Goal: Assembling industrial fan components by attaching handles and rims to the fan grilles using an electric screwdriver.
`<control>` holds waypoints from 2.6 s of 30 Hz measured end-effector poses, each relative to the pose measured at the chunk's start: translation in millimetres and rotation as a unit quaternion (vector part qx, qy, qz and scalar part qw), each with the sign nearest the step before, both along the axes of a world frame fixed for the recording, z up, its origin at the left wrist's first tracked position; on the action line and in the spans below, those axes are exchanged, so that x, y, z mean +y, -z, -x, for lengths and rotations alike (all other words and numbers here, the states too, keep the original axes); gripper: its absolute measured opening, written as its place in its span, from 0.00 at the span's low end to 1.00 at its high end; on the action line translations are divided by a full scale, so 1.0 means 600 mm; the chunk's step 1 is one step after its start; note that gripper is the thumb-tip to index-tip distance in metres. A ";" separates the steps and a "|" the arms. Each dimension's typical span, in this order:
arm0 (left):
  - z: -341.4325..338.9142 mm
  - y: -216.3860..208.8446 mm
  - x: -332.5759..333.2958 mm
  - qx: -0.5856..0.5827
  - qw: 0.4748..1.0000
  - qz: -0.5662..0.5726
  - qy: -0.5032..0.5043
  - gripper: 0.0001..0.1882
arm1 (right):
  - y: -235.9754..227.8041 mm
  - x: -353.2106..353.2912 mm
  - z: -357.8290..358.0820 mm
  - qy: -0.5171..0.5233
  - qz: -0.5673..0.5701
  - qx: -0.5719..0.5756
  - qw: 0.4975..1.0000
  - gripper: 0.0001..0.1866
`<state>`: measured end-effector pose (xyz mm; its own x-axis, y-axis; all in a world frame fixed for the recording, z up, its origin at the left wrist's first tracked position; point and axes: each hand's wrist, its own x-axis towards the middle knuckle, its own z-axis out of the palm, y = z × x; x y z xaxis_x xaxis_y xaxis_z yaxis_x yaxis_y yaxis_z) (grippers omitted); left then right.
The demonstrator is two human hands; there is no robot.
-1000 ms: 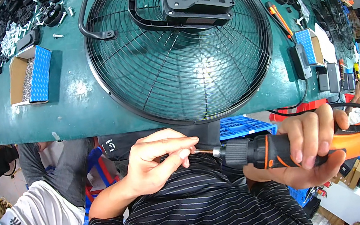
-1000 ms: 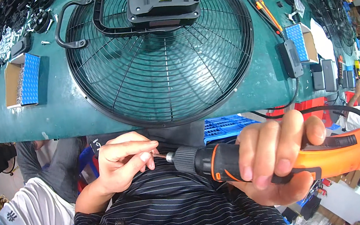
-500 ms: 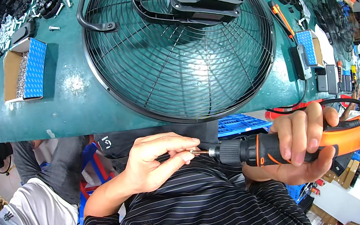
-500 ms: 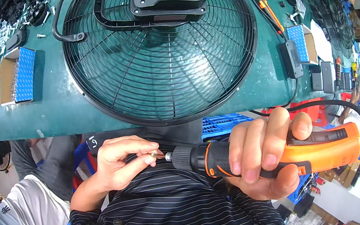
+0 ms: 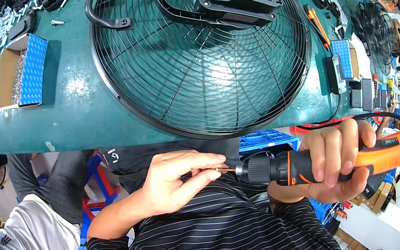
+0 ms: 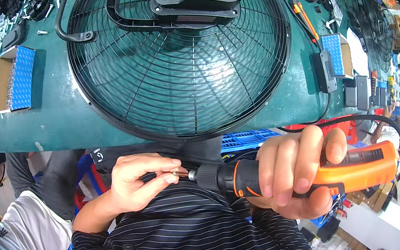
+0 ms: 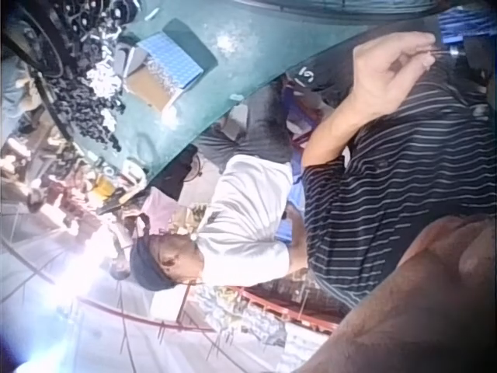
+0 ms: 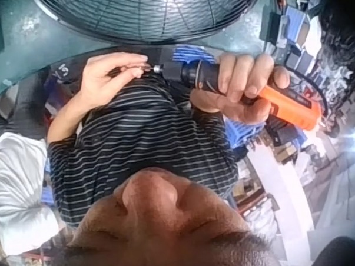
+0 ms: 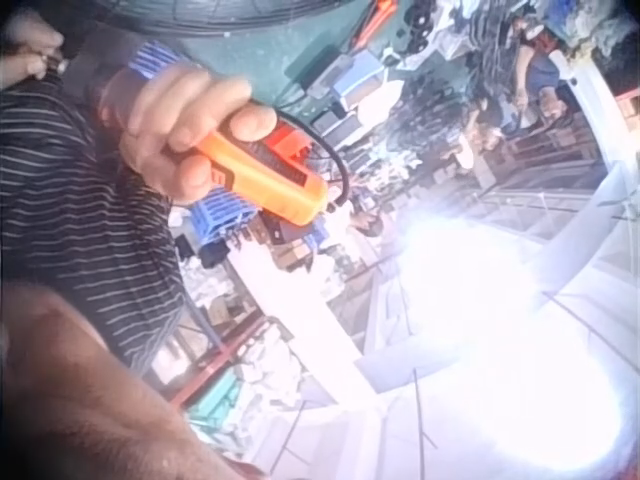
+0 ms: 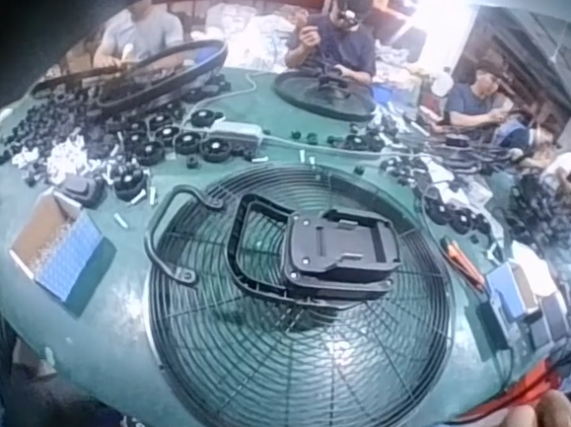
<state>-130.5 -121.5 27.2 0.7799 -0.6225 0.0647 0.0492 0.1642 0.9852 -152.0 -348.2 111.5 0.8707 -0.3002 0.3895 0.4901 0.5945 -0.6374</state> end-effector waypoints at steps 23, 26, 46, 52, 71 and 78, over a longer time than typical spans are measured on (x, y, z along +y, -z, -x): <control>-0.032 0.023 -0.024 -0.437 0.790 -0.341 -0.262 0.39 | -0.005 -0.002 -0.065 -0.159 0.262 -0.044 0.951 0.23; -0.046 0.016 -0.004 -0.444 0.784 -0.368 -0.231 0.41 | -0.005 0.008 -0.068 -0.163 0.278 -0.043 0.946 0.25; -0.077 0.019 0.033 -0.442 0.805 -0.341 -0.199 0.40 | -0.013 0.027 -0.081 -0.221 0.288 -0.028 0.931 0.30; -0.077 0.021 0.032 -0.446 0.803 -0.337 -0.206 0.39 | -0.014 0.038 -0.092 -0.261 0.256 -0.028 0.930 0.20; -0.305 0.011 0.054 -0.082 0.939 -0.129 -0.309 0.32 | 0.057 -0.142 0.051 0.165 0.135 0.450 0.867 0.18; -0.251 -0.009 0.019 -0.087 0.934 -0.090 -0.334 0.26 | 0.060 -0.154 0.036 0.028 0.112 0.405 0.907 0.21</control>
